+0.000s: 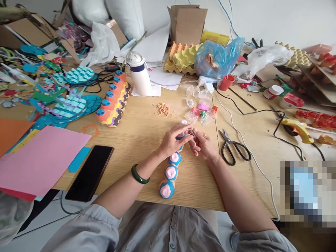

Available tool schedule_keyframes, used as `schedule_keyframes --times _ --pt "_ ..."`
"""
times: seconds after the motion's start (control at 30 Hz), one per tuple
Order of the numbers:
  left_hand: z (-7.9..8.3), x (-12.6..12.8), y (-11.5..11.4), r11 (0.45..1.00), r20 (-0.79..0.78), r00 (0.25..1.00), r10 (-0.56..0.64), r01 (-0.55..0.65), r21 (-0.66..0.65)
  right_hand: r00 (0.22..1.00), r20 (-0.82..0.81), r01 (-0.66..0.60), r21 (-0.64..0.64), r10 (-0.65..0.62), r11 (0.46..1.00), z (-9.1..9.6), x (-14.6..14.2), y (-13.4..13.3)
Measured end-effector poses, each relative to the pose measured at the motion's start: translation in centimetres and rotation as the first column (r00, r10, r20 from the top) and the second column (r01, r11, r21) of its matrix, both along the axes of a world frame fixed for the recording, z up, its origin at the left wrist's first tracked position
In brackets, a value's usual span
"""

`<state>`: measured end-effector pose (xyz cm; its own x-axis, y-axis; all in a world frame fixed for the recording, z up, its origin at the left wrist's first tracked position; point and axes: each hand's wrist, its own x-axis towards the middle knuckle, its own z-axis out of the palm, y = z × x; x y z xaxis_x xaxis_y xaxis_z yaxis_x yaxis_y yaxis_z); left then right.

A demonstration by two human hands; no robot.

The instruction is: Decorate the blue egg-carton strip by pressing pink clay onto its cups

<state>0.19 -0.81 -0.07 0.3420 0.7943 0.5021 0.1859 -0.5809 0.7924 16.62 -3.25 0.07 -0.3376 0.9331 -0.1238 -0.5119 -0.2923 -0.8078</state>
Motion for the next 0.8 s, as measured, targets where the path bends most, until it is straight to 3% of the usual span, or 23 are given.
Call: schedule_keyframes --times 0.17,0.33,0.5,0.67,0.8 --pt "-0.4 -0.4 -0.5 0.993 0.039 0.997 0.062 -0.065 0.097 0.995 -0.013 -0.097 -0.069 0.097 0.993 -0.6 -0.8 -0.4" --pt "-0.2 -0.8 -0.8 0.977 0.066 0.993 0.1 -0.111 0.183 0.999 -0.014 -0.054 -0.06 0.053 0.997 -0.3 -0.6 -0.5" --pt "-0.1 -0.7 -1.1 0.996 0.064 0.996 0.065 -0.068 0.049 0.999 0.022 -0.041 -0.049 0.042 0.998 0.3 -0.4 -0.8" --pt "0.3 -0.7 -1.6 0.995 0.068 0.996 0.066 -0.071 0.076 0.993 -0.019 -0.113 -0.051 0.113 0.992 0.2 -0.8 -1.1" --pt "0.8 -0.9 -1.9 0.994 0.087 0.994 0.071 -0.064 -0.084 0.991 -0.037 -0.132 -0.071 0.13 0.989 0.3 -0.7 -1.2"
